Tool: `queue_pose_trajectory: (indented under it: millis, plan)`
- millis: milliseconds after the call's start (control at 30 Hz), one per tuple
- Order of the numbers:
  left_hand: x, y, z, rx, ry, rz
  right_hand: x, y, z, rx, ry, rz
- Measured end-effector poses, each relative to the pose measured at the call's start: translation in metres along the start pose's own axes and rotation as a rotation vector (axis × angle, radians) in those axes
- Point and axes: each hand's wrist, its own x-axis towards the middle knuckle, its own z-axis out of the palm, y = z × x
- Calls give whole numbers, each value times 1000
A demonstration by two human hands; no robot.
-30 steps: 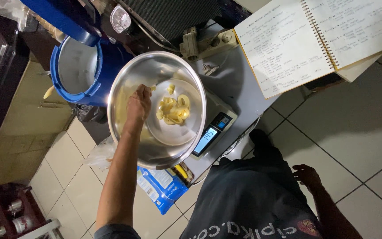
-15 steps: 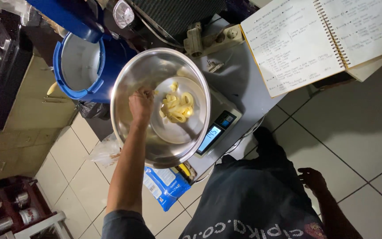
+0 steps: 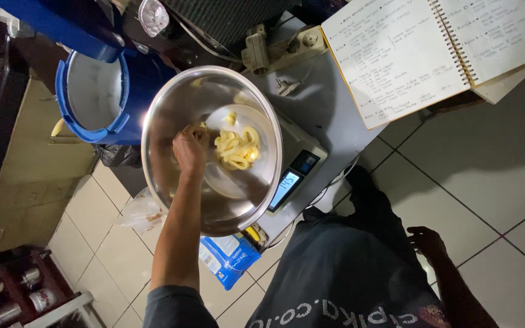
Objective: Measure butter into a bowl using a digital scale and prepare a piping bag.
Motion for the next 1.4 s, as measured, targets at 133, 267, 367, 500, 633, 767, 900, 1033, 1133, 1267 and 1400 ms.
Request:
queue_pose_trajectory:
  millis: [133, 267, 367, 500, 633, 767, 900, 1033, 1133, 1267, 1400]
  plan:
    - [-5, -17, 9, 1, -21, -101, 8, 6, -3, 20, -20, -2]
    - [-8, -12, 4, 6, -35, -153, -2, -16, 7, -29, -10, 1]
    - [-11, -5, 2, -36, 1, -168, -8, -35, 14, -84, 21, 26]
    - [-15, -24, 12, -75, 58, -158, -2, -29, 10, -64, 2, 14]
    - [-17, -12, 0, -48, 7, -196, -11, -46, 16, -88, -2, 5]
    - [-19, -38, 19, 33, 67, -182, -12, -48, 16, -147, 30, 38]
    - [-16, -49, 27, -9, 32, -436, -11, -47, 15, -114, 18, 34]
    - [-22, -91, 56, 35, 145, -360, -12, -48, 16, -107, 14, 29]
    - [-22, -78, 50, -120, 113, -391, -14, -54, 17, -140, 24, 36]
    - [-22, -56, 34, -80, 26, -514, -7, -54, 12, -149, -12, 21]
    - [-30, -70, 37, -65, 17, -476, 3, -49, 5, -130, -44, 2]
